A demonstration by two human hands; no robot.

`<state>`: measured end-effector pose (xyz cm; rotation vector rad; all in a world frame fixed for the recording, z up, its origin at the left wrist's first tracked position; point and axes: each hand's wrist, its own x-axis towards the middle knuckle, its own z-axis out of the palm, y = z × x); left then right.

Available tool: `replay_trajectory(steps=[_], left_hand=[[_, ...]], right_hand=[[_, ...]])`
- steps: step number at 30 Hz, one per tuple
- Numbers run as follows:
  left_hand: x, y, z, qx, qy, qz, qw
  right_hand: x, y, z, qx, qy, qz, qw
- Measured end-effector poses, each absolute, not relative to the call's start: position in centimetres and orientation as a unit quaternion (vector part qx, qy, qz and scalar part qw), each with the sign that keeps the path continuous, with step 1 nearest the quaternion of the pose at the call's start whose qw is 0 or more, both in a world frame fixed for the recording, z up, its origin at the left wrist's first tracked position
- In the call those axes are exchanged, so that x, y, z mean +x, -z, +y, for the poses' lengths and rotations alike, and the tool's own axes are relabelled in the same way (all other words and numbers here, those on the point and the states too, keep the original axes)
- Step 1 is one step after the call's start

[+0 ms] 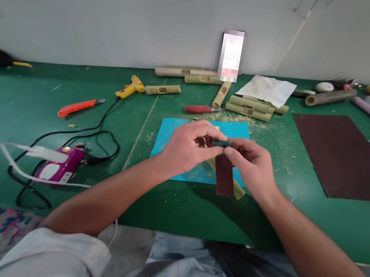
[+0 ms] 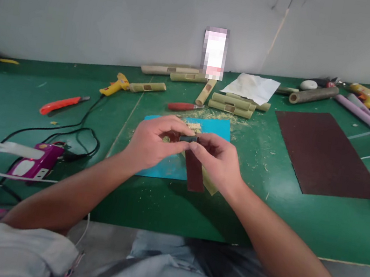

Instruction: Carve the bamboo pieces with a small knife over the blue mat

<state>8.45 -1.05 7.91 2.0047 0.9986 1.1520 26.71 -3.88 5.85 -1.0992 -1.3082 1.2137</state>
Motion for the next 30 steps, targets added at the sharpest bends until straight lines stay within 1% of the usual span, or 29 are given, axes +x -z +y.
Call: replay_trajectory(steps=[3, 8, 11, 15, 19, 26, 30], left_hand=[[8.5, -7.9, -1.2, 0.757, -0.432, 0.382, 0.309], [8.3, -8.4, -1.4, 0.742, -0.418, 0.388, 0.352], [8.4, -8.5, -1.5, 0.743, -0.417, 0.394, 0.344], [8.5, -8.6, -1.8, 0.742, -0.430, 0.395, 0.330], [8.7, -8.7, -2.0, 0.721, -0.444, 0.404, 0.346], [8.8, -8.8, -1.8, 0.690, -0.432, 0.405, 0.415], [8.9, -8.9, -1.9, 0.682, -0.438, 0.401, 0.426]], right_hand=[[26.7, -5.5, -3.9, -0.452, -0.487, -0.538, 0.519], [27.0, -5.0, -3.8, -0.435, -0.452, -0.555, 0.546], [27.2, -4.7, -3.7, -0.408, -0.430, -0.586, 0.553], [27.2, -4.7, -3.8, -0.415, -0.399, -0.605, 0.550], [27.0, -5.0, -4.0, -0.420, -0.405, -0.600, 0.548], [26.9, -5.0, -4.0, -0.422, -0.433, -0.573, 0.553], [26.7, -5.2, -4.1, -0.415, -0.453, -0.549, 0.567]])
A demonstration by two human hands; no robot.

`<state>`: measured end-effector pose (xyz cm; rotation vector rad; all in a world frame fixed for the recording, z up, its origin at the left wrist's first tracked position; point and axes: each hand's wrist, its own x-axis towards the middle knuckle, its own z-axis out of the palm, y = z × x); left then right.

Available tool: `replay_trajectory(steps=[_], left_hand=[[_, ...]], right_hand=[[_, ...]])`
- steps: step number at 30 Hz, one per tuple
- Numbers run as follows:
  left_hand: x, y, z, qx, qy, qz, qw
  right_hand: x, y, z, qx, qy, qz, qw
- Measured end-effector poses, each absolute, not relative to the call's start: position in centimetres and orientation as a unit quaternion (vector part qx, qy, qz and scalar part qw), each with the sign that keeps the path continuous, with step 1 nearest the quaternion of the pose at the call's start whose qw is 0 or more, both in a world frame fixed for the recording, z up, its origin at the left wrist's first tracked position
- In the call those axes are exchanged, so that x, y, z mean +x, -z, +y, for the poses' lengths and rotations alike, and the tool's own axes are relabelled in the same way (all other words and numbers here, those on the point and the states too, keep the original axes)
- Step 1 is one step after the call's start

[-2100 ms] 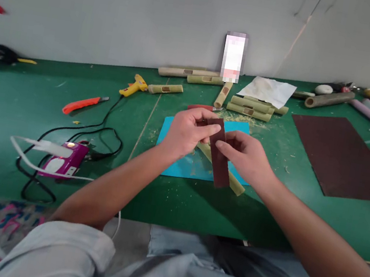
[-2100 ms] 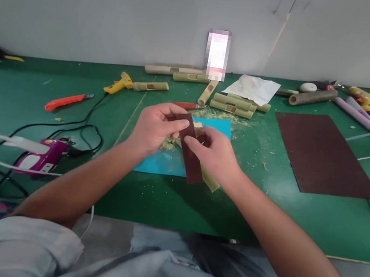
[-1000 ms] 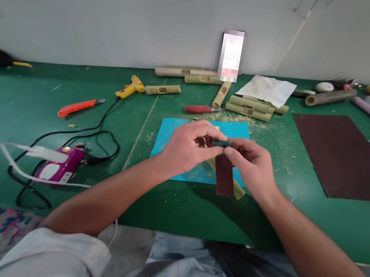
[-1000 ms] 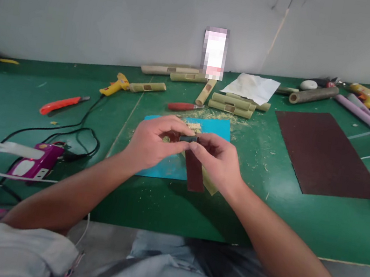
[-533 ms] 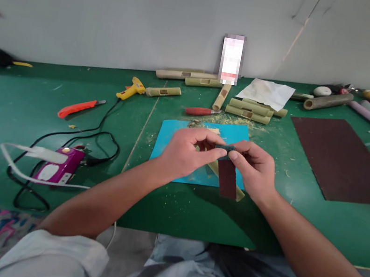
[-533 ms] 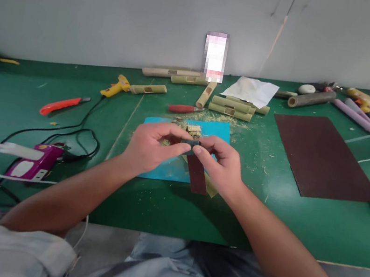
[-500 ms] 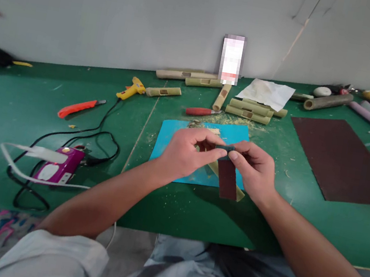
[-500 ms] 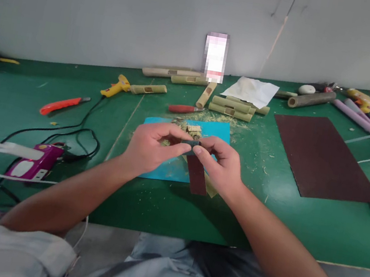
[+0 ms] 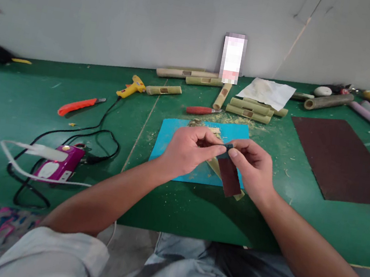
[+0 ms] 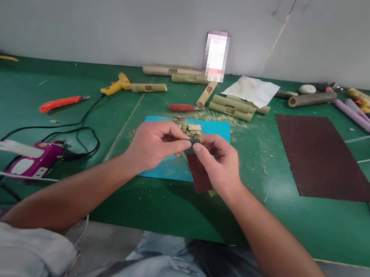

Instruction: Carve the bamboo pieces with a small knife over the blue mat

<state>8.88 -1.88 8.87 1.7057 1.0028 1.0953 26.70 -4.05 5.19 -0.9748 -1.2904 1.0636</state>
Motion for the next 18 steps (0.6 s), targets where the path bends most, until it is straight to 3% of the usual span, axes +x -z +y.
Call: replay_trajectory(steps=[18], left_hand=[[9.02, -8.32, -2.53, 0.707, -0.454, 0.380, 0.386]], right_hand=[[26.80, -5.25, -3.85, -0.363, -0.440, -0.571, 0.590]])
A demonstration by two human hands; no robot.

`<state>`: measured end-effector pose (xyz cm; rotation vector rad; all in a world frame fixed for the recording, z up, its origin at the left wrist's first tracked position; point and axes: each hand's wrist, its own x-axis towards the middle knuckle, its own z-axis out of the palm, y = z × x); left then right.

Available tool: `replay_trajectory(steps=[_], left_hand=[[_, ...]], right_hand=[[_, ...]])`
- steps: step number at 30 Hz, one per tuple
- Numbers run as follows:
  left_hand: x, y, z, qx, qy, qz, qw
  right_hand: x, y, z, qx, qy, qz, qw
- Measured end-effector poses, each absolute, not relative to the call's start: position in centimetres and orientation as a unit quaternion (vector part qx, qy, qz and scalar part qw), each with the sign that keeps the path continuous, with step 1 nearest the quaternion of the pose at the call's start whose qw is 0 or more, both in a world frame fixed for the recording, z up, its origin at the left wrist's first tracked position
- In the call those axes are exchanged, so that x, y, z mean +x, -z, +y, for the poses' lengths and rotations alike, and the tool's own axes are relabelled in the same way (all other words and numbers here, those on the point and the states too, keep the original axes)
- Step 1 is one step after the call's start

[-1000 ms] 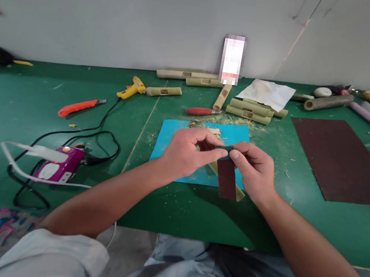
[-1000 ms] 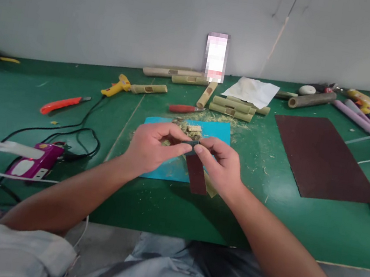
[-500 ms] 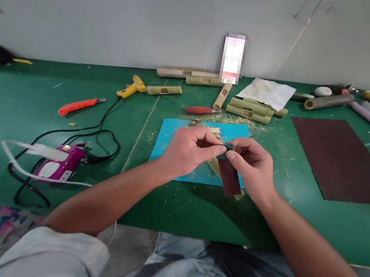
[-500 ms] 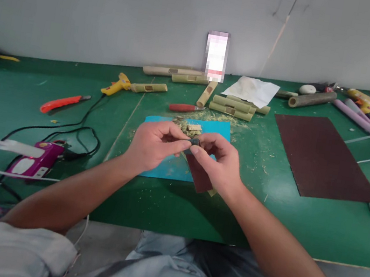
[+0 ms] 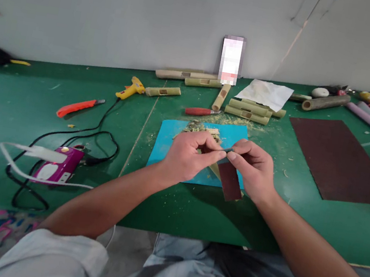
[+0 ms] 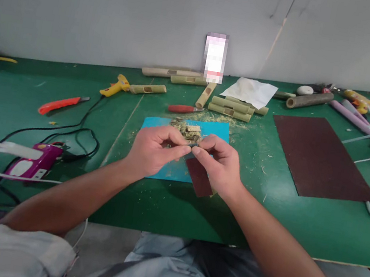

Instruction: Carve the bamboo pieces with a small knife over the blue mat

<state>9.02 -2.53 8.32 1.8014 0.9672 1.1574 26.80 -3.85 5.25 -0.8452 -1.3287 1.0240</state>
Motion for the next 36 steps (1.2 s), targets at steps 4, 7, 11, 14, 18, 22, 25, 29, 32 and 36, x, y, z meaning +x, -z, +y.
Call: replay_trajectory(steps=[4, 7, 11, 14, 18, 22, 25, 29, 32, 36], left_hand=[[9.1, -8.3, -2.5, 0.718, -0.450, 0.371, 0.379], [9.1, -8.2, -2.4, 0.721, -0.448, 0.372, 0.376], [9.4, -7.7, -2.4, 0.714, -0.451, 0.379, 0.378], [9.5, -7.4, -2.3, 0.709, -0.444, 0.384, 0.392], [9.3, -7.4, -2.1, 0.707, -0.422, 0.376, 0.425], [9.1, -7.5, -2.1, 0.713, -0.415, 0.374, 0.422], [9.1, -7.4, -2.1, 0.711, -0.431, 0.374, 0.411], [9.2, -7.0, -1.8, 0.685, -0.456, 0.393, 0.411], [9.2, -6.8, -1.6, 0.681, -0.477, 0.399, 0.387], [8.9, -6.5, -1.4, 0.726, -0.472, 0.383, 0.320]], right_hand=[[26.8, -5.4, -3.9, -0.364, -0.440, -0.571, 0.590], [26.7, -5.5, -3.9, -0.380, -0.455, -0.557, 0.581], [26.7, -5.7, -4.0, -0.407, -0.462, -0.536, 0.578], [26.9, -5.7, -3.8, -0.411, -0.452, -0.540, 0.579], [27.0, -5.6, -3.6, -0.391, -0.457, -0.540, 0.589], [26.9, -5.3, -3.5, -0.383, -0.471, -0.534, 0.588], [26.7, -5.1, -3.6, -0.393, -0.473, -0.526, 0.588], [26.6, -4.9, -3.7, -0.429, -0.489, -0.530, 0.543], [26.4, -4.7, -3.9, -0.448, -0.502, -0.544, 0.501], [26.3, -4.4, -4.0, -0.439, -0.504, -0.561, 0.488]])
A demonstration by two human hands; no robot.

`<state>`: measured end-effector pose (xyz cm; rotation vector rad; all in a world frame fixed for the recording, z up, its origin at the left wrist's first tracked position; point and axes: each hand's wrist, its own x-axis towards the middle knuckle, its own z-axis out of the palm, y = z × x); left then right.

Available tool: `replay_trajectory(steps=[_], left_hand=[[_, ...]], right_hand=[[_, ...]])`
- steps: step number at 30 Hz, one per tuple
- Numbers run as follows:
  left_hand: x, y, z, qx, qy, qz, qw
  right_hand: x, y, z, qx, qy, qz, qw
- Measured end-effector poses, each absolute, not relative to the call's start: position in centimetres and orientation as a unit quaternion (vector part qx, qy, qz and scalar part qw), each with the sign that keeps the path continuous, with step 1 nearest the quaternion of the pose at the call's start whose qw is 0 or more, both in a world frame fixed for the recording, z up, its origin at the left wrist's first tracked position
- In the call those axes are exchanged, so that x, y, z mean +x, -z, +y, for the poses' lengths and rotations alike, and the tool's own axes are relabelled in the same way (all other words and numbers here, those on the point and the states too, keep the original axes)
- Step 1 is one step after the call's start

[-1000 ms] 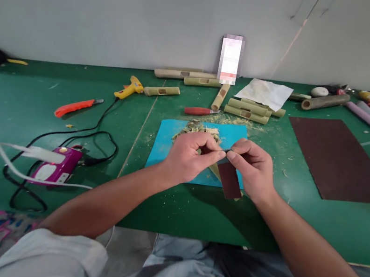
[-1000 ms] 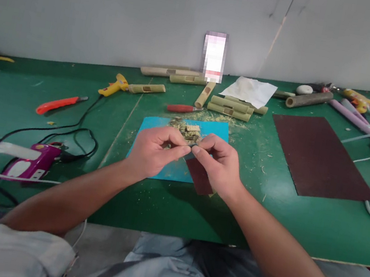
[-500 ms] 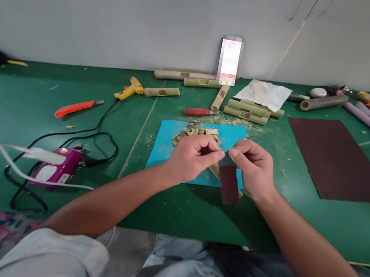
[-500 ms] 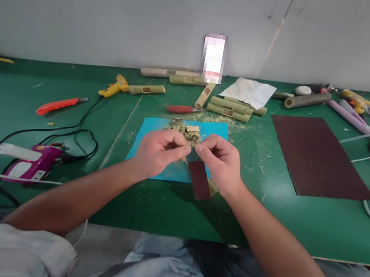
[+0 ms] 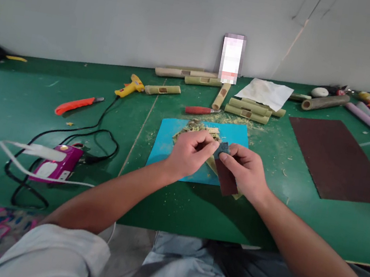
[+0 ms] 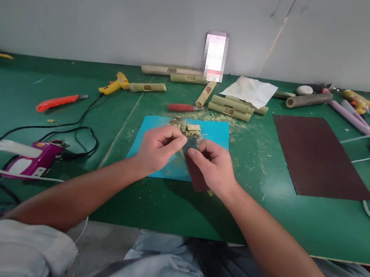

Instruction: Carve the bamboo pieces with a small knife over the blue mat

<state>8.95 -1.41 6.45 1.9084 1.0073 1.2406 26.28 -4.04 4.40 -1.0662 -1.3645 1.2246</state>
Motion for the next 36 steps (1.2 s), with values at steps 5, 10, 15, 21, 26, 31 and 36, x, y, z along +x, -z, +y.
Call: replay_trajectory(steps=[5, 10, 15, 21, 26, 31, 36], left_hand=[[8.8, -6.0, -1.2, 0.736, -0.485, 0.356, 0.309], [8.8, -5.6, -0.7, 0.729, -0.466, 0.361, 0.349], [8.5, -5.8, -0.3, 0.733, -0.438, 0.374, 0.362], [8.4, -6.0, 0.1, 0.704, -0.468, 0.414, 0.337], [8.5, -5.8, 0.1, 0.773, -0.429, 0.407, 0.230], [8.1, -6.0, -0.1, 0.814, -0.433, 0.367, 0.126], [7.9, -6.6, 0.2, 0.793, -0.465, 0.370, 0.135]], right_hand=[[26.2, -4.4, -3.9, -0.418, -0.559, -0.541, 0.468], [26.1, -4.4, -4.0, -0.438, -0.536, -0.567, 0.446], [26.2, -4.5, -4.0, -0.450, -0.523, -0.587, 0.423], [26.1, -4.9, -4.0, -0.460, -0.529, -0.580, 0.414], [26.3, -4.2, -3.8, -0.479, -0.502, -0.563, 0.448], [26.5, -4.0, -3.6, -0.482, -0.495, -0.569, 0.447], [26.5, -4.6, -3.8, -0.469, -0.508, -0.590, 0.416]])
